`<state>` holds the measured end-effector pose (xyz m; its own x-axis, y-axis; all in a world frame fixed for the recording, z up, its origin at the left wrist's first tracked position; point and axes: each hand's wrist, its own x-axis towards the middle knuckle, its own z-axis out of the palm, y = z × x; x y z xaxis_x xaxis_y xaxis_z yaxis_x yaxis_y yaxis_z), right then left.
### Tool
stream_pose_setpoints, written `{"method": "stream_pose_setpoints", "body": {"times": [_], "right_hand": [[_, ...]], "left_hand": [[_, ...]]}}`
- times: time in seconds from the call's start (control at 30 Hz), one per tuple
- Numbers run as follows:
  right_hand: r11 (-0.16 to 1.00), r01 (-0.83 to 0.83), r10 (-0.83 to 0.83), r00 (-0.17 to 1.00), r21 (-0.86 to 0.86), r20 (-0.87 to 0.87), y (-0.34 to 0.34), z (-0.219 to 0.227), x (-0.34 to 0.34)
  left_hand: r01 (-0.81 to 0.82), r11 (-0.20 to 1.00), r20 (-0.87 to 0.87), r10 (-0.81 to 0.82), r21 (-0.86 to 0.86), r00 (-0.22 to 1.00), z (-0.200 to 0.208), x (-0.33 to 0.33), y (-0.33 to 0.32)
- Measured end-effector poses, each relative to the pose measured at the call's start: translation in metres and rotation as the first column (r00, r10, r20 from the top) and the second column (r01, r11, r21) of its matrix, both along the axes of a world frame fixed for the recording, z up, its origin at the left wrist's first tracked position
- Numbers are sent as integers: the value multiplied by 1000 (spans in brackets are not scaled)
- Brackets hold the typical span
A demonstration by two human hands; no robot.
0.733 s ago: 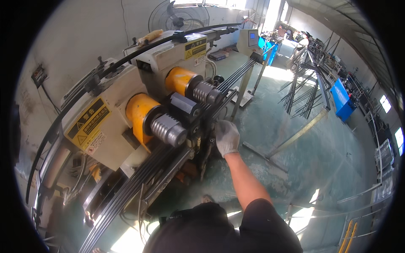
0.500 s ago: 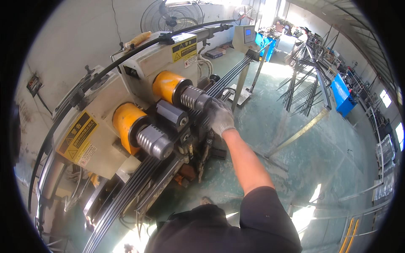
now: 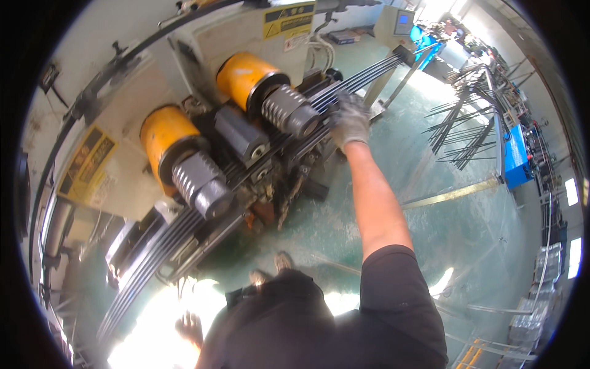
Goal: The person repeatedly picks up metal rods from a rack, feeds them into a bending machine, and removes the bent rods. They also measure one bent rod on a wooden table using a tape measure and place it on a metal rack.
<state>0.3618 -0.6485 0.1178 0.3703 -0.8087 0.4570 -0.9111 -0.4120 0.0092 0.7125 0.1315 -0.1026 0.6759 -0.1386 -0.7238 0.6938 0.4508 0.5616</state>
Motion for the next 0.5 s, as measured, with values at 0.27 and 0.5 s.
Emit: {"method": "stream_pose_setpoints", "body": {"times": [0.27, 0.5], "right_hand": [[801, 265, -497, 794, 537, 350, 181, -120, -67], [289, 402, -404, 874, 869, -270, 390, -263, -147]], "left_hand": [[230, 972, -88, -233, -36, 969, -35, 12, 10], [693, 585, 373, -808, 422, 456, -98, 43, 40]]}}
